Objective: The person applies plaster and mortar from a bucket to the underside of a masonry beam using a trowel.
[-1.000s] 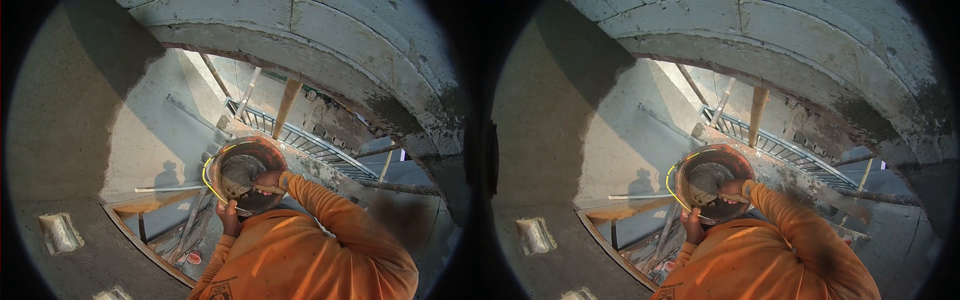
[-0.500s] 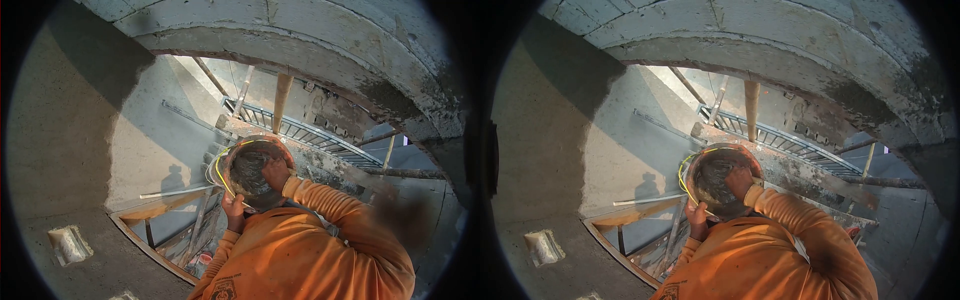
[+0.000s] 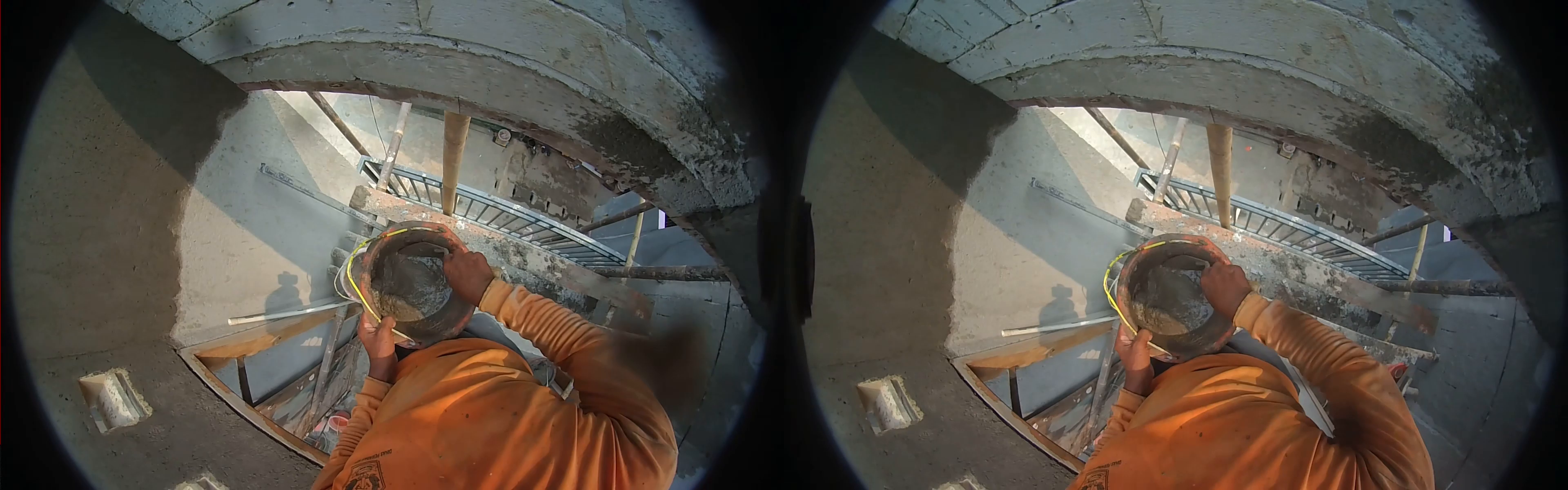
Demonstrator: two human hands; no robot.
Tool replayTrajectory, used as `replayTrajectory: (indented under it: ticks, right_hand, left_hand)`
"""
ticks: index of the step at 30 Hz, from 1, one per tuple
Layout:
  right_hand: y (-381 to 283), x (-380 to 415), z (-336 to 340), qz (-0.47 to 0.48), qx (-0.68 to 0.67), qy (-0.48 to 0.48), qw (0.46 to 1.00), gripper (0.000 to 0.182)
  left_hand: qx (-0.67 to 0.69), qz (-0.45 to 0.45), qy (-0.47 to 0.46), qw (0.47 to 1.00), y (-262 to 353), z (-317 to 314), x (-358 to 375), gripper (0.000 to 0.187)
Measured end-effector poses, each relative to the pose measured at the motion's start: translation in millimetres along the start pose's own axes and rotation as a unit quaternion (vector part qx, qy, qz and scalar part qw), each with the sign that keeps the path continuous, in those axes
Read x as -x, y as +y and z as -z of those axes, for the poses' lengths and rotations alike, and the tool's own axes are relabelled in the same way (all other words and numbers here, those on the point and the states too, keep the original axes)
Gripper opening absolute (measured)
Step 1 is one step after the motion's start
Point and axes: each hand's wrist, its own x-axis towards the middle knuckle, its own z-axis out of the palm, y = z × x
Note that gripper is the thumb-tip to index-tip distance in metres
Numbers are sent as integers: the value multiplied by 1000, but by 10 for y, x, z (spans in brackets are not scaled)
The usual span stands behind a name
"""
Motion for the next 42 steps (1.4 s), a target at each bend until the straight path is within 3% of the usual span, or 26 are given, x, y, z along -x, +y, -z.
replayTrajectory:
  ticks: [5, 7, 12, 14, 20, 23, 25, 27, 32, 37, 41, 42]
  right_hand:
    - [-45, 125, -16, 85, -13, -85, 993, 15]
    - [32, 170, 377, -23, -84, -139, 986, 19]
    - [213, 88, 11, -67, -64, -158, 983, 26]
    - [231, 60, -189, -45, -165, -191, 967, 33]
    - [486, 370, 139, -106, -372, -174, 906, 37]
    - [499, 270, 282, -108, -398, -188, 892, 38]
    - [406, -79, 91, -78, -367, -190, 907, 40]
    - [332, -370, -137, -17, -360, -151, 920, 42]
    - [43, -548, 871, -44, -259, -146, 954, 38]
    - [-181, -604, 2219, -23, -137, -206, 969, 36]
    - [-397, -590, 3146, 55, -155, -180, 970, 37]
    - [-421, -634, 3278, 81, -232, -224, 943, 37]
  left_hand:
    - [1, 11, -12, 1000, 96, -103, 34, 43]
    - [7, 14, -12, 1000, 151, -144, 48, 39]
    - [-20, 40, -51, 998, 20, -196, -102, 25]
    - [-19, 53, -63, 996, 43, -228, -172, 23]
    - [-23, 58, -68, 996, 271, -137, -455, 24]
    - [-19, 63, -75, 995, 352, 13, -622, 26]
    - [15, 66, -97, 993, 485, -20, -795, 27]
    - [32, 58, -59, 996, 730, -54, -927, 28]
    - [25, 29, -35, 999, 772, 336, -1395, 31]
    - [38, 7, -7, 999, 880, 569, -1769, 25]
    - [-11, -3, 1, 1000, 861, 795, -2039, 23]
    - [-14, -13, 20, 1000, 876, 803, -2086, 23]
